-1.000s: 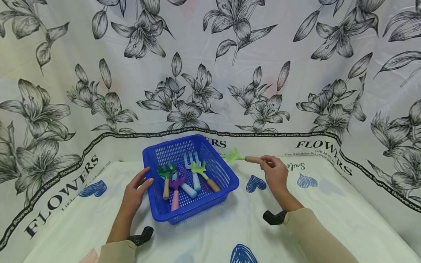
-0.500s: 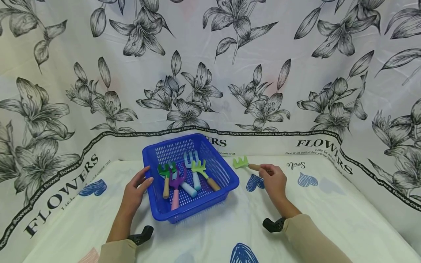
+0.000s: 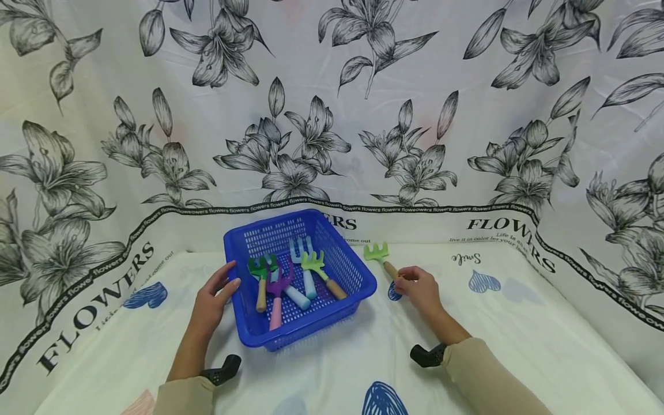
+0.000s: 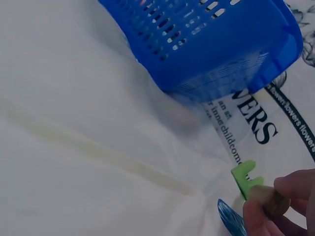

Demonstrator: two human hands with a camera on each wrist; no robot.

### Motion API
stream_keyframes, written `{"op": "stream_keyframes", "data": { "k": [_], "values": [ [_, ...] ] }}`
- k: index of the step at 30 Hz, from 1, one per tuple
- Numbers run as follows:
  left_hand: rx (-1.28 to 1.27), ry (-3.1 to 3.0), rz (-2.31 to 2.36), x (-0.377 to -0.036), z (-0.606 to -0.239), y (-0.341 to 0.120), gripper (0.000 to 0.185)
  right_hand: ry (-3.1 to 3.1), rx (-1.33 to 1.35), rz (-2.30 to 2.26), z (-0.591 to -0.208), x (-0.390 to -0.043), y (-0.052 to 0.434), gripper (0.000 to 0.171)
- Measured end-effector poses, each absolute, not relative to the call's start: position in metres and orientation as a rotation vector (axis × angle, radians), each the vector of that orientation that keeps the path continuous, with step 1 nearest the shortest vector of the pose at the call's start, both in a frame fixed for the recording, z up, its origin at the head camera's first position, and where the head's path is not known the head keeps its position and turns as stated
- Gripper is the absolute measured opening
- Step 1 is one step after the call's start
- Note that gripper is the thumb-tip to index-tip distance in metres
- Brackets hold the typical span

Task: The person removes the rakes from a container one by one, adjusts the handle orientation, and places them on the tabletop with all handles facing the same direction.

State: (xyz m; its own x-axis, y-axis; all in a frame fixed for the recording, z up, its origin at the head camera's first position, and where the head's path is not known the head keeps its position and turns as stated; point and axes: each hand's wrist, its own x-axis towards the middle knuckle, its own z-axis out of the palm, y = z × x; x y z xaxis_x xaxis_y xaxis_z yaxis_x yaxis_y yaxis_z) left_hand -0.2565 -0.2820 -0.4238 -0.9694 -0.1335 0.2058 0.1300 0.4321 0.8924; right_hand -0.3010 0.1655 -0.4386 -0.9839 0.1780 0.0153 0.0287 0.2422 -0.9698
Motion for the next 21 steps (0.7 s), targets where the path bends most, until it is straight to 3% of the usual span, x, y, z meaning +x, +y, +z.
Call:
{"op": "stream_keyframes", "data": {
  "k": [21],
  "values": [
    [-0.012, -2.434, -1.536, -0.256, -0.425, -0.281, 0.062, -2.508, -0.106, 1.549, -0.455, -0.304, 0.139, 0.025]
  ]
}}
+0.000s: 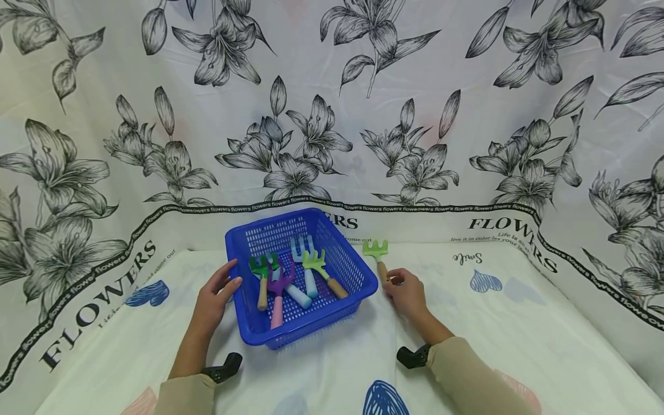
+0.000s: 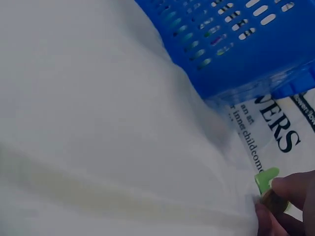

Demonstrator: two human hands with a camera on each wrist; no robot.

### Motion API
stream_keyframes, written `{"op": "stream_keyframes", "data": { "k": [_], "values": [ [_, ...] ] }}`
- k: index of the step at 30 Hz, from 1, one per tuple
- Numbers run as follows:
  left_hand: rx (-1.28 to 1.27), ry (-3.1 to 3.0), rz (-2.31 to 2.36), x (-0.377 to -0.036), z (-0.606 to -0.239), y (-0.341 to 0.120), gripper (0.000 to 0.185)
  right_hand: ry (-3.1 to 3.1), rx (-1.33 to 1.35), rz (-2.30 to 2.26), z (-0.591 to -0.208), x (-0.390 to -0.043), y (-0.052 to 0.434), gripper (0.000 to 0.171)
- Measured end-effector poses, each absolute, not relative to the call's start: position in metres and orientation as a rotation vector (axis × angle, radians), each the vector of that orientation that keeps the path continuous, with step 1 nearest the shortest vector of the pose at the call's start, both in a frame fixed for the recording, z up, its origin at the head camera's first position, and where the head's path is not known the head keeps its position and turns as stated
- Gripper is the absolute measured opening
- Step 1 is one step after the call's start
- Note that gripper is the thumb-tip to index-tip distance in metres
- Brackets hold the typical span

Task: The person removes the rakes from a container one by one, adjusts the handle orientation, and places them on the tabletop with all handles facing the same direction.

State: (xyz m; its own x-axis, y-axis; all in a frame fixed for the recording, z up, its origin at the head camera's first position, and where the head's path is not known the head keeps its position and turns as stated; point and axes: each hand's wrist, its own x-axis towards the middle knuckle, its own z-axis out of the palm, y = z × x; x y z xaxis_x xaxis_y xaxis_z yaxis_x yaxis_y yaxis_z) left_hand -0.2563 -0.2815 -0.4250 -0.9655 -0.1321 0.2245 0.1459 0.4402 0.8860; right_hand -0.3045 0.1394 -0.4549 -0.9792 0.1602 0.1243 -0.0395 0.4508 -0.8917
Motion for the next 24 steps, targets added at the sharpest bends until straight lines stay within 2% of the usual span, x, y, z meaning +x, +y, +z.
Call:
{"op": "stream_keyframes", "data": {
  "k": [14, 24],
  "values": [
    [-0.011, -2.424, -1.535, -0.2578, -0.4275, -0.2825, 0.064, -2.598, -0.02, 1.289, -0.4594, -0.3022, 0.137, 0.021],
    [-0.014, -2.422, -1.531, -0.2584, -0.4293, -0.2828, 0.064, -2.616, 0.005, 1.412, -0.4521, -0.2995, 0.1429, 0.028]
  ]
}}
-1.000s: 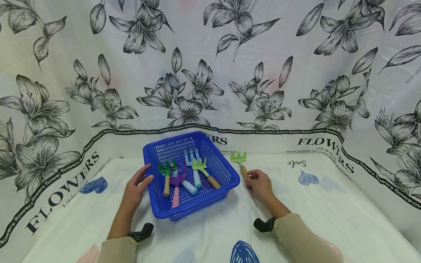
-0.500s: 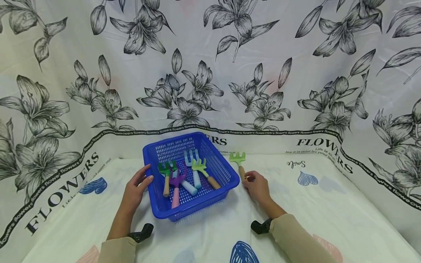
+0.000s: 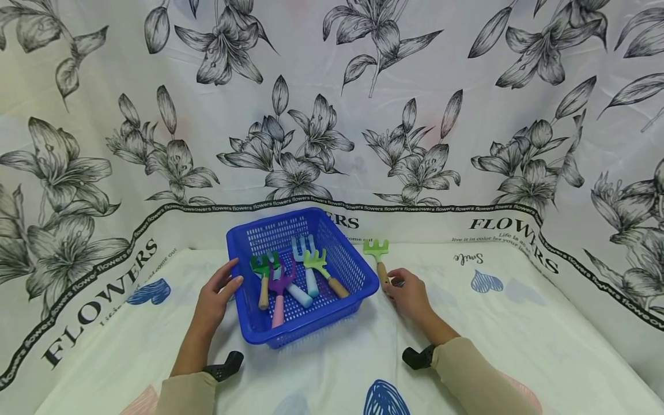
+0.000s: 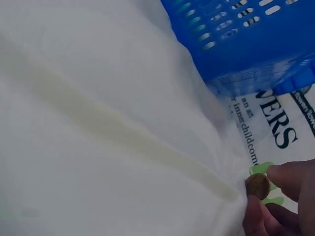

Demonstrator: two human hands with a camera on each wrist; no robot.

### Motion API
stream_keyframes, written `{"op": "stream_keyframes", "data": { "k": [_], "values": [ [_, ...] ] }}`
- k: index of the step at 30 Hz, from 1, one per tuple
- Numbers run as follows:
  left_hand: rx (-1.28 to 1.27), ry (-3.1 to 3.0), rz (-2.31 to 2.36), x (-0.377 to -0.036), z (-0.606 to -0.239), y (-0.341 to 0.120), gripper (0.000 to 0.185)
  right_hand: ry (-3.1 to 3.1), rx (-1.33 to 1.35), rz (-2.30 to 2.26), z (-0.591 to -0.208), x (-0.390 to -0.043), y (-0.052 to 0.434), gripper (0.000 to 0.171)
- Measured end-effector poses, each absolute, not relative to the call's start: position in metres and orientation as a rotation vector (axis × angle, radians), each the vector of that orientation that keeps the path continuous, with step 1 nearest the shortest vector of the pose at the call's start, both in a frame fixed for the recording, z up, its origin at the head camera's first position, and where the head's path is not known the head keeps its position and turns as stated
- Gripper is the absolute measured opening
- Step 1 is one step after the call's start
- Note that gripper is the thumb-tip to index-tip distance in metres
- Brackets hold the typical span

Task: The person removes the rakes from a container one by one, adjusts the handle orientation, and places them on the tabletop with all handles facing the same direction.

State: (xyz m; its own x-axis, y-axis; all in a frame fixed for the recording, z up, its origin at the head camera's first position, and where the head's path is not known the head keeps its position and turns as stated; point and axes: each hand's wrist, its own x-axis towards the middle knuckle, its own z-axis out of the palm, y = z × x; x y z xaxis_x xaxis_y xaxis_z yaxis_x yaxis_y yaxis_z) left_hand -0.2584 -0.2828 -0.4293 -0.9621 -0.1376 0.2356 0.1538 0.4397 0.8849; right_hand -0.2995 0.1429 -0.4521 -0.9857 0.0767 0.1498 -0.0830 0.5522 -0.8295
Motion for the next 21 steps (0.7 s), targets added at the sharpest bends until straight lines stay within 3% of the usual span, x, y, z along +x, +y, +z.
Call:
{"op": "stream_keyframes", "data": {
  "k": [21],
  "values": [
    [-0.026, -2.413, -1.551, -0.257, -0.427, -0.283, 0.064, -2.443, 0.048, 1.551, -0.391, -0.296, 0.142, 0.031]
  ]
}}
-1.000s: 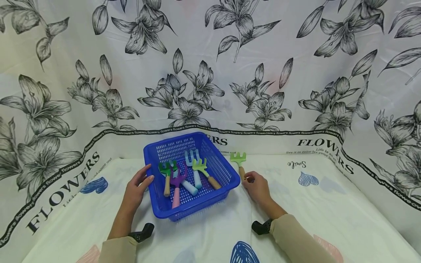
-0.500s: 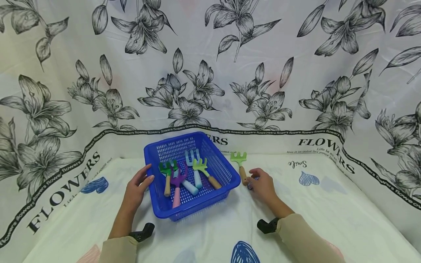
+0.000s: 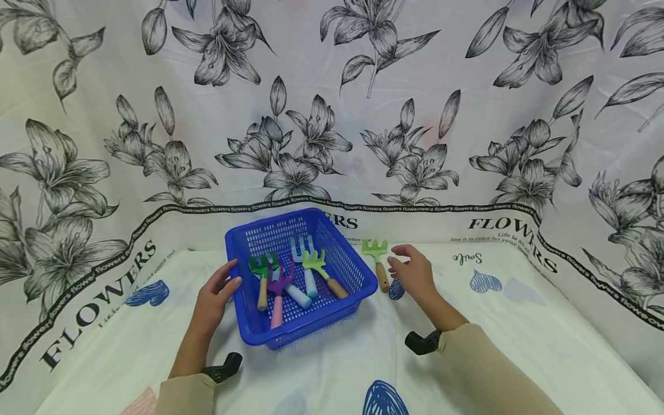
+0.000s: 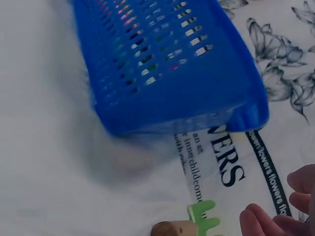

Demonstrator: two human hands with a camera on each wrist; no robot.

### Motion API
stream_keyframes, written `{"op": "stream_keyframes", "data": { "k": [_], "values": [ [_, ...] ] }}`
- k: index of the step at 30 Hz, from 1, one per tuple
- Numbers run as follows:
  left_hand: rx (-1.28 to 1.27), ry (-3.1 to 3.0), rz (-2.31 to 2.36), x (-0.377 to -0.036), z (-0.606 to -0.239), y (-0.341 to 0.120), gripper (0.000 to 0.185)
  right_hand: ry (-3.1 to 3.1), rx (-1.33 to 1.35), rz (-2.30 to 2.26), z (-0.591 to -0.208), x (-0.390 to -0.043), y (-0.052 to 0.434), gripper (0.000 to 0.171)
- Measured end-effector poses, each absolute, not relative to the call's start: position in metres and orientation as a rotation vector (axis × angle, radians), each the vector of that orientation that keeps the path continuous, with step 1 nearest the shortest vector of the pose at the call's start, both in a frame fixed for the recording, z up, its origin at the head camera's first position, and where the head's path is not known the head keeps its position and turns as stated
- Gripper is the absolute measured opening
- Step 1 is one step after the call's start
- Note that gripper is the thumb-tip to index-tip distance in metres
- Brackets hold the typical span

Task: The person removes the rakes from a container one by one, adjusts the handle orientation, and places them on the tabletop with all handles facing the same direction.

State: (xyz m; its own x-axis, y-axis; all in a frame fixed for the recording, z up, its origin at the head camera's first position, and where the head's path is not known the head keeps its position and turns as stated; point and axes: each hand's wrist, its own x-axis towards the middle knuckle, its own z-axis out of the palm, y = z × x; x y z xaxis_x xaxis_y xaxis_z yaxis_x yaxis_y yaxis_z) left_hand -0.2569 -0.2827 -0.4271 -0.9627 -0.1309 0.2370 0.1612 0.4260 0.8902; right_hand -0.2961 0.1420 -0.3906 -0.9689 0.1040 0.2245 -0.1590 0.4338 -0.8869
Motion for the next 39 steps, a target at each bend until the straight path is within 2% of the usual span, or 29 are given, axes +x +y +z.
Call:
{"op": "stream_keyframes", "data": {
  "k": [9, 20, 31, 39],
  "values": [
    [-0.013, -2.407, -1.552, -0.256, -0.429, -0.284, 0.064, -2.416, 0.194, 1.542, -0.358, -0.297, 0.124, 0.034],
    [-0.028, -2.414, -1.594, -0.253, -0.419, -0.28, 0.06, -2.359, 0.467, 1.714, -0.341, -0.291, 0.099, 0.05],
    [-0.034, -2.408, -1.578, -0.255, -0.425, -0.281, 0.063, -2.301, 0.665, 1.92, -0.348, -0.289, 0.072, 0.065],
    [-0.041, -2.396, -1.572, -0.256, -0.428, -0.282, 0.064, -2.511, 0.653, 1.84, -0.354, -0.292, 0.057, 0.077]
  ]
}}
